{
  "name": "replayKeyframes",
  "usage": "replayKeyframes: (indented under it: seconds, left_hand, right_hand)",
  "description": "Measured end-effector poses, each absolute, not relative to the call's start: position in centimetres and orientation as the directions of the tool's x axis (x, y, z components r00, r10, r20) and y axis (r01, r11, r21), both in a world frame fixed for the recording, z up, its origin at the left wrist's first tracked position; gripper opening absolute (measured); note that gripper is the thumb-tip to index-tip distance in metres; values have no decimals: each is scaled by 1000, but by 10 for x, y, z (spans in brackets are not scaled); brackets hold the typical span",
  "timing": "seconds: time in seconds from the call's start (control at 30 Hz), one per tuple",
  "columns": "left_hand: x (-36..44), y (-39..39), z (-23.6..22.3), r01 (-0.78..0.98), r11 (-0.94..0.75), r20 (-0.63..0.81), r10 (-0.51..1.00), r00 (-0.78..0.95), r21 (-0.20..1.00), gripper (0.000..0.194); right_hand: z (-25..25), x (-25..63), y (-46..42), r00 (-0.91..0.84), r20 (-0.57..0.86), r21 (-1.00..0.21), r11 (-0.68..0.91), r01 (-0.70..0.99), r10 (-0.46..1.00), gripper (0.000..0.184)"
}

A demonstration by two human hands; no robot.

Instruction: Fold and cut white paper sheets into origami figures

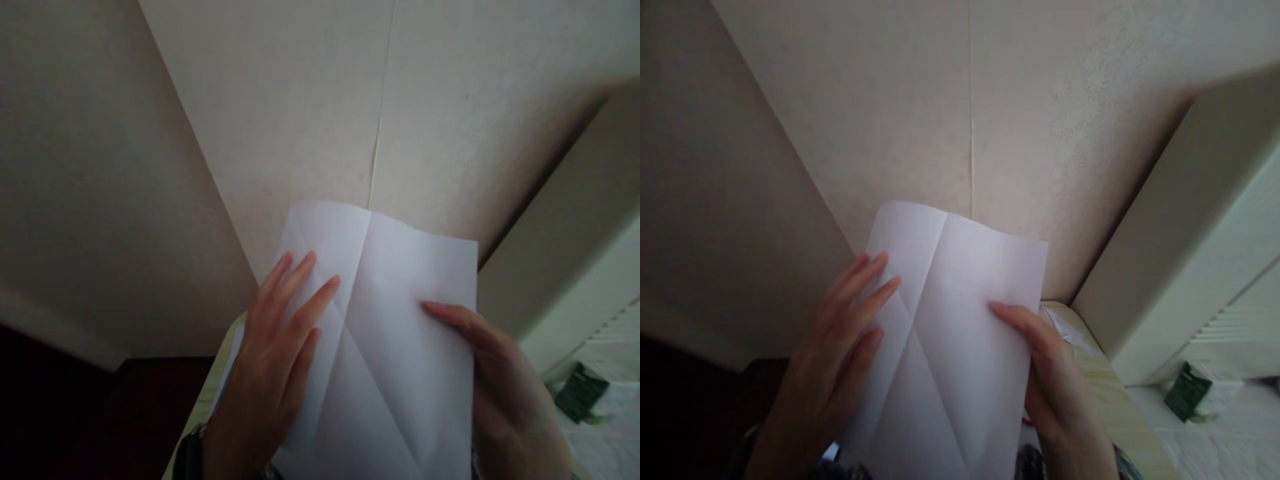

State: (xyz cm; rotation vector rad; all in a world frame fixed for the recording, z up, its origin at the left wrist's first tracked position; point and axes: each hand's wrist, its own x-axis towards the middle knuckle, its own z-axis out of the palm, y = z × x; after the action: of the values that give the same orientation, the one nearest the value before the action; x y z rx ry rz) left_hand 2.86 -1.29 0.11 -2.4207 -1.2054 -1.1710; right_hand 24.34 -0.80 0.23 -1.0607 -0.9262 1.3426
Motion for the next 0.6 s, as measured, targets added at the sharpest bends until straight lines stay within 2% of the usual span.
replayKeyframes:
  seconds: [0.07,0.13,0.27,0.4,0.5,0.6]
  left_hand:
    - [28,-17,3,695,-682,695,615,374,229,46]
    - [27,-19,3,662,-700,665,632,398,269,47]
    - [20,-18,-2,612,-734,655,621,431,293,72]
    - [11,-18,-6,626,-750,635,595,493,216,84]
    - [7,-22,-5,688,-696,564,658,498,204,80]
    - [6,-26,-2,711,-667,584,675,450,223,60]
  right_hand:
    - [5,245,-9,-1,-202,-887,-184,-424,979,12]
    - [8,247,-9,-28,-238,-857,-223,-465,971,13]
    - [11,248,-8,-91,-233,-827,-246,-506,968,15]
    - [12,249,-6,-64,-190,-809,-193,-555,980,15]
    - [15,248,-5,-86,-151,-803,-173,-571,985,13]
    - [22,244,-8,-45,-53,-803,-70,-592,998,8]
